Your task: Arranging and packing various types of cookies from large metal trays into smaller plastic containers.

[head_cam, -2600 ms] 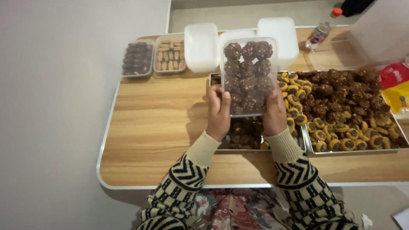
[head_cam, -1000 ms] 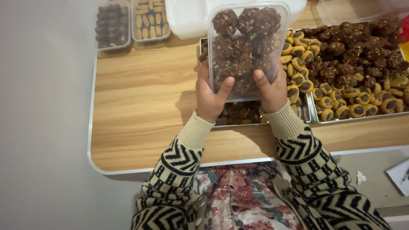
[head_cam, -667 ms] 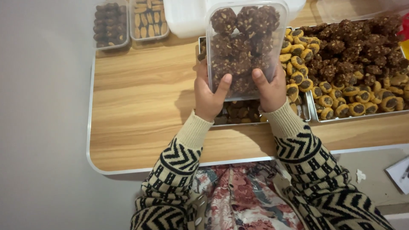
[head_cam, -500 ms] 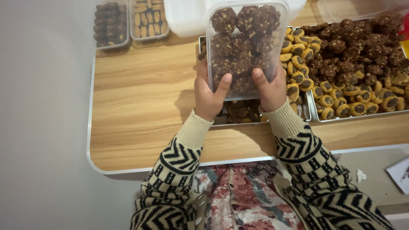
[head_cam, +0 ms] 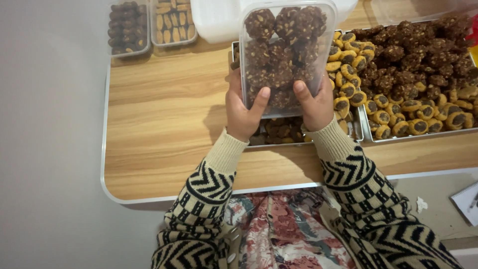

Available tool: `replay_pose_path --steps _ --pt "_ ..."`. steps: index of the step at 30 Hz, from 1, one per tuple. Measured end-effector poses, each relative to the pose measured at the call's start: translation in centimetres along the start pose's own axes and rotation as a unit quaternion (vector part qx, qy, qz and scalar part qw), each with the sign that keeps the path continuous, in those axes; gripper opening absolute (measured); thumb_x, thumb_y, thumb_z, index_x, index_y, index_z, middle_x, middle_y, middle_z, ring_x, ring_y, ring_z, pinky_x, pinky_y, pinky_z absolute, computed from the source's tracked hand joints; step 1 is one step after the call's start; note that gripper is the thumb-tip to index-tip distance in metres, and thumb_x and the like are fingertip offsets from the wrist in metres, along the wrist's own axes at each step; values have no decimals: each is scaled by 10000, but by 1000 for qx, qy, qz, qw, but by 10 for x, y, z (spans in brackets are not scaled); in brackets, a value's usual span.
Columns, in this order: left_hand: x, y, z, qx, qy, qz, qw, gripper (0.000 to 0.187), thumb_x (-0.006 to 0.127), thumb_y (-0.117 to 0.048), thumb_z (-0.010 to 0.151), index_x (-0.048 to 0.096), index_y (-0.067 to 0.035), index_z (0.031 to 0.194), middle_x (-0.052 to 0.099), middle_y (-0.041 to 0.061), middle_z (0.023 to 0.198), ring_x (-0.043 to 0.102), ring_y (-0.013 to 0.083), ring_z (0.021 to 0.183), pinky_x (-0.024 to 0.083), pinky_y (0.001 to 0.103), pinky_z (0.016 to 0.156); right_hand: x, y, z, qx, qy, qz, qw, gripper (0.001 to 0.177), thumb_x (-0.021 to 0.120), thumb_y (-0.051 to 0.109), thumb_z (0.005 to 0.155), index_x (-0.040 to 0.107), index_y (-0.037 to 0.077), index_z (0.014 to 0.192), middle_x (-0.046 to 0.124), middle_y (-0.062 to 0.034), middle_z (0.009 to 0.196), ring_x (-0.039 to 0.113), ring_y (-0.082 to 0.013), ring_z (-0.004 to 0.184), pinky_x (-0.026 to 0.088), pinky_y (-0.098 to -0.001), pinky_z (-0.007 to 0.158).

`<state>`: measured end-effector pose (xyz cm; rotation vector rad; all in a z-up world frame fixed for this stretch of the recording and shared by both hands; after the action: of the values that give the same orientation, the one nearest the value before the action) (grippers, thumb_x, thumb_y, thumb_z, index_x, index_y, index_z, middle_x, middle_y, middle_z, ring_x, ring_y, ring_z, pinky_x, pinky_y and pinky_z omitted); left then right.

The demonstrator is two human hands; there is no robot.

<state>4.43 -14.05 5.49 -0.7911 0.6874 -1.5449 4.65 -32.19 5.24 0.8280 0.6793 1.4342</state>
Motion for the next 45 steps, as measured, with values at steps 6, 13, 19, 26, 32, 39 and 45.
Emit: replay_pose_path --steps 6,13,19,26,32,39,45 --pt "-1 4 -3 0 1 -14 1000 441 667 -285 1020 503 -80 1374 685 130 1209 674 239 1159 565 435 1014 0 -2 0 -18 22 -4 1000 559 653 327 1045 471 0 1460 617 -190 1327 613 -272 1207 522 -479 1019" --pt "0 0 -1 3 2 0 1000 469 679 -323 1012 509 -85 1378 687 141 1208 669 246 1166 560 451 1017 0 -6 -2 -22 18 -2 1000 569 651 331 1053 459 3 1477 599 -190 1359 593 -277 1241 510 -495 1042" --pt "4 7 -1 -11 3 -58 998 596 444 -564 1069 485 -89 1427 672 132 1246 648 219 1187 533 459 1069 7 5 1 -22 9 5 1000 521 621 330 1073 476 10 1458 608 -169 1343 577 -234 1229 508 -476 1052" --pt "1 27 -11 8 3 -6 1000 550 317 -465 1134 441 -62 1488 625 166 1301 610 262 1234 485 482 1106 -3 -4 2 -44 15 -17 999 567 429 434 1123 463 -16 1466 589 -218 1362 585 -282 1244 511 -497 1049" --pt "0 25 -11 10 10 8 1000 519 319 -429 1126 466 -55 1455 661 128 1053 653 189 968 556 434 940 4 4 3 -49 1 -9 999 558 481 429 1116 472 -21 1446 596 -202 1341 567 -240 1220 518 -496 1041" --pt "1 6 -2 21 9 39 999 477 329 -400 1128 476 -90 1460 559 36 768 555 91 690 577 305 735 0 -7 0 -32 0 -5 999 634 501 491 1091 477 -36 1443 608 -221 1310 607 -276 1163 526 -518 1011" --pt "1 -11 1 15 -1 49 999 509 345 -428 1125 475 -62 1453 588 81 815 499 98 682 548 355 701 -1 -7 -3 -19 -13 7 1000 618 538 492 1080 482 -4 1444 609 -156 1334 572 -202 1186 529 -464 1031"
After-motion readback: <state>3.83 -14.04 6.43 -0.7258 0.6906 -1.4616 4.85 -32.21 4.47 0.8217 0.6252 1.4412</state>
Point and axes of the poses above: each hand's wrist, its own z-axis towards the middle knuckle, its own x-axis out of the palm, y = z × x, the point moved 6 cm from there along z, towards the middle knuckle
